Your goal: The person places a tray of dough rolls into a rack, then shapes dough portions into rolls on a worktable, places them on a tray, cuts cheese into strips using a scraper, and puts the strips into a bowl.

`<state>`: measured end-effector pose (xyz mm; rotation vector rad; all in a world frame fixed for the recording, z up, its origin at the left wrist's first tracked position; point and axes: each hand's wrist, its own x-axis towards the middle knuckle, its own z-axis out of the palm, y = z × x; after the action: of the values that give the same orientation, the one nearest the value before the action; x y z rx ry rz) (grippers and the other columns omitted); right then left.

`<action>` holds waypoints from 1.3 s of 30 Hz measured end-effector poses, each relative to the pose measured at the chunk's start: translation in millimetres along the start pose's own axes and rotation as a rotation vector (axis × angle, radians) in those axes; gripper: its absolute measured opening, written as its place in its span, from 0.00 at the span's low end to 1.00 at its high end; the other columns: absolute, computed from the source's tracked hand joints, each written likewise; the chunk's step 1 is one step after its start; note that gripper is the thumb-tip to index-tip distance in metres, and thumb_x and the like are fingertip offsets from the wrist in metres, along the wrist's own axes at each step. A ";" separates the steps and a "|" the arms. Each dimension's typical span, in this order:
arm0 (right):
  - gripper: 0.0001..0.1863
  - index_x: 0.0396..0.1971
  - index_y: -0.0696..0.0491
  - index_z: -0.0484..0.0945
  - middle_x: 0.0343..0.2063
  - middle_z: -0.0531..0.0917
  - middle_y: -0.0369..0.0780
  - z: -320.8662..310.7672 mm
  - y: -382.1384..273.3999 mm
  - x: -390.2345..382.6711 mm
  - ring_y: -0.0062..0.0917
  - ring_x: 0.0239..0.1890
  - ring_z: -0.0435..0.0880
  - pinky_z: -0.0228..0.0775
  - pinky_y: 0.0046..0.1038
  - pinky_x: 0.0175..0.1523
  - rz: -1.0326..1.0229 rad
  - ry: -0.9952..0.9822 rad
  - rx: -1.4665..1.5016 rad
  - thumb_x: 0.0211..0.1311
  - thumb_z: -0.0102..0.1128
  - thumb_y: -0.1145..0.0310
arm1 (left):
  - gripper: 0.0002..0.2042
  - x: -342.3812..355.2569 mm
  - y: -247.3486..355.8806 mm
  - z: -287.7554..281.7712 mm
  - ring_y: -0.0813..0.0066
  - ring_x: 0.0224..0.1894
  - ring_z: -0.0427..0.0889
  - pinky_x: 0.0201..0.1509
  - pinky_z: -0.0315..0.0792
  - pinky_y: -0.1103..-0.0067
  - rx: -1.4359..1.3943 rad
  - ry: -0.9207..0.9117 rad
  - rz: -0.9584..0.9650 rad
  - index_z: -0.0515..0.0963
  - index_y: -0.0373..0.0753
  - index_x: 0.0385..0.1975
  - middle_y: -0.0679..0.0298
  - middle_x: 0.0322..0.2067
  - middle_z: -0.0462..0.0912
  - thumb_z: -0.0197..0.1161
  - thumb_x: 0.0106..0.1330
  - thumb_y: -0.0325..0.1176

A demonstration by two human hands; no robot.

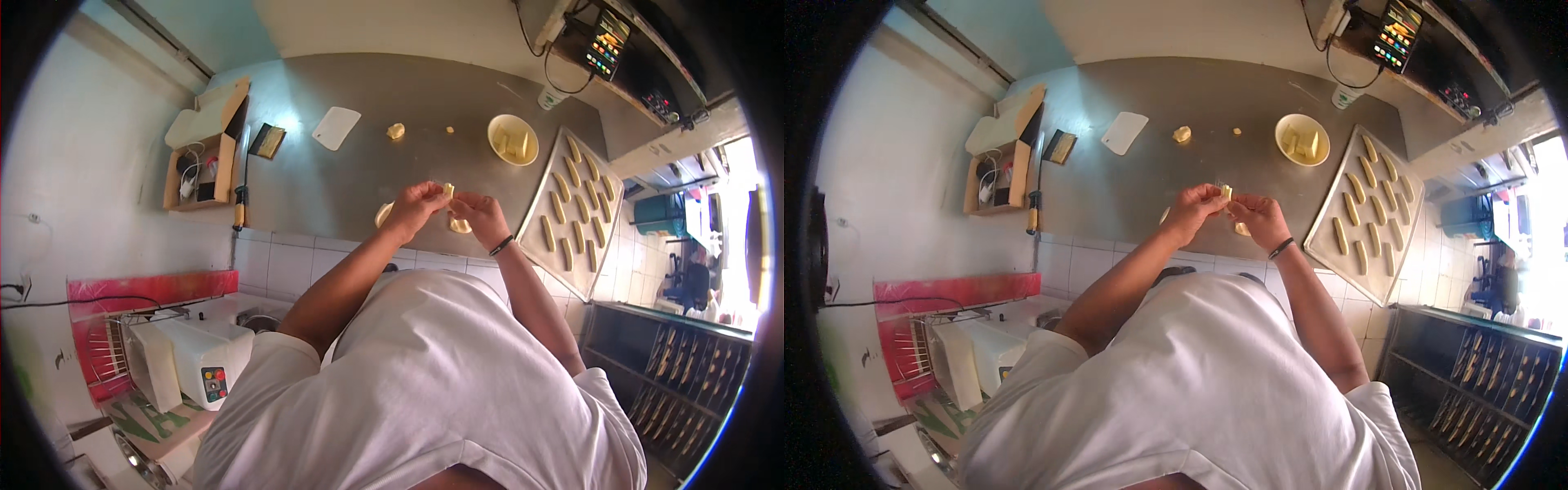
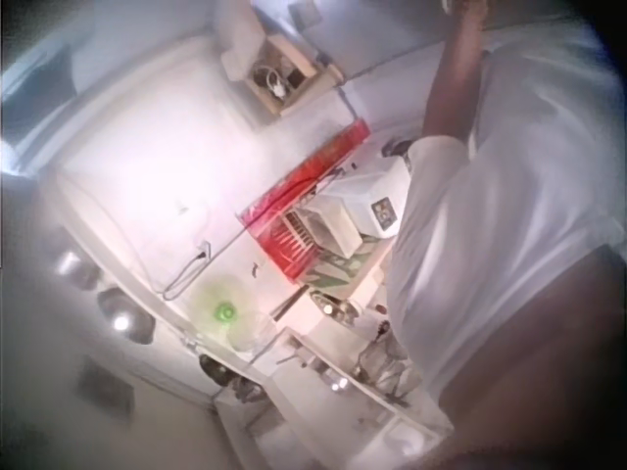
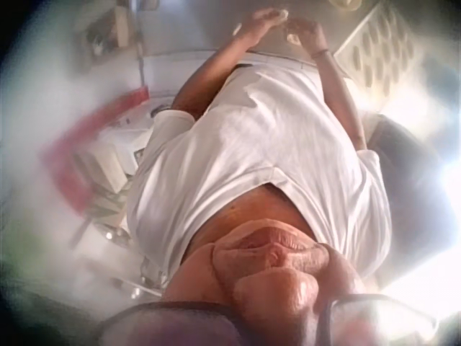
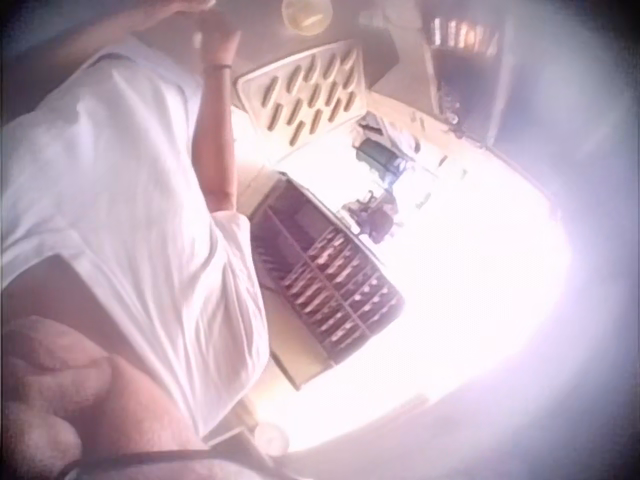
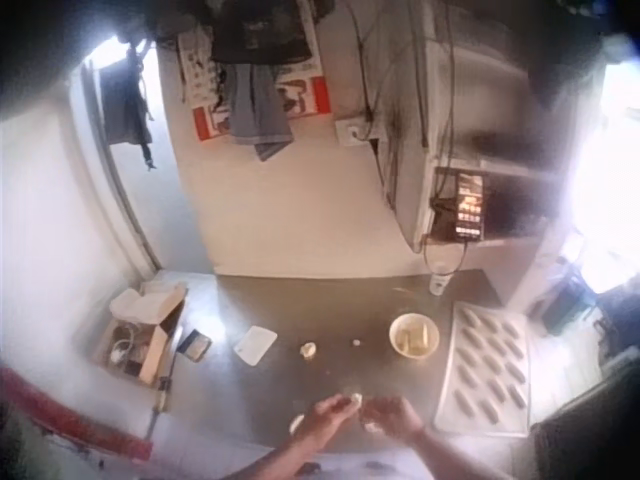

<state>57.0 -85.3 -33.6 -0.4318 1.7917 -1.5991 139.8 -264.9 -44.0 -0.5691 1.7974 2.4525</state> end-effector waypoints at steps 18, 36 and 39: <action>0.10 0.45 0.55 0.85 0.37 0.87 0.34 -39.0 34.1 -1.6 0.18 0.38 0.85 0.78 0.22 0.46 0.244 -0.036 0.373 0.71 0.65 0.65 | 0.15 -2.2 16.7 21.1 0.58 0.57 0.81 0.63 0.74 0.63 0.929 0.038 0.794 0.82 0.38 0.52 0.58 0.53 0.85 0.67 0.67 0.31; 0.08 0.40 0.51 0.89 0.37 0.87 0.44 -15.1 50.0 -4.2 0.38 0.40 0.87 0.79 0.36 0.49 -0.177 0.016 -0.647 0.63 0.67 0.67 | 0.04 -52.1 -42.0 -71.9 0.54 0.44 0.83 0.47 0.78 0.62 1.017 0.318 0.533 0.85 0.40 0.33 0.59 0.36 0.84 0.67 0.59 0.26; 0.07 0.37 0.51 0.88 0.39 0.84 0.43 -34.3 54.5 20.1 0.39 0.44 0.84 0.78 0.38 0.53 -0.296 0.005 -0.830 0.59 0.68 0.70 | 0.05 -27.0 -44.7 -101.5 0.53 0.45 0.84 0.49 0.78 0.62 1.102 0.178 0.624 0.85 0.40 0.35 0.59 0.40 0.84 0.67 0.60 0.27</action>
<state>30.1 -63.0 -91.3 -1.1055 2.4300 -0.9442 203.0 -340.0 -102.3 -0.1120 3.2722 1.1594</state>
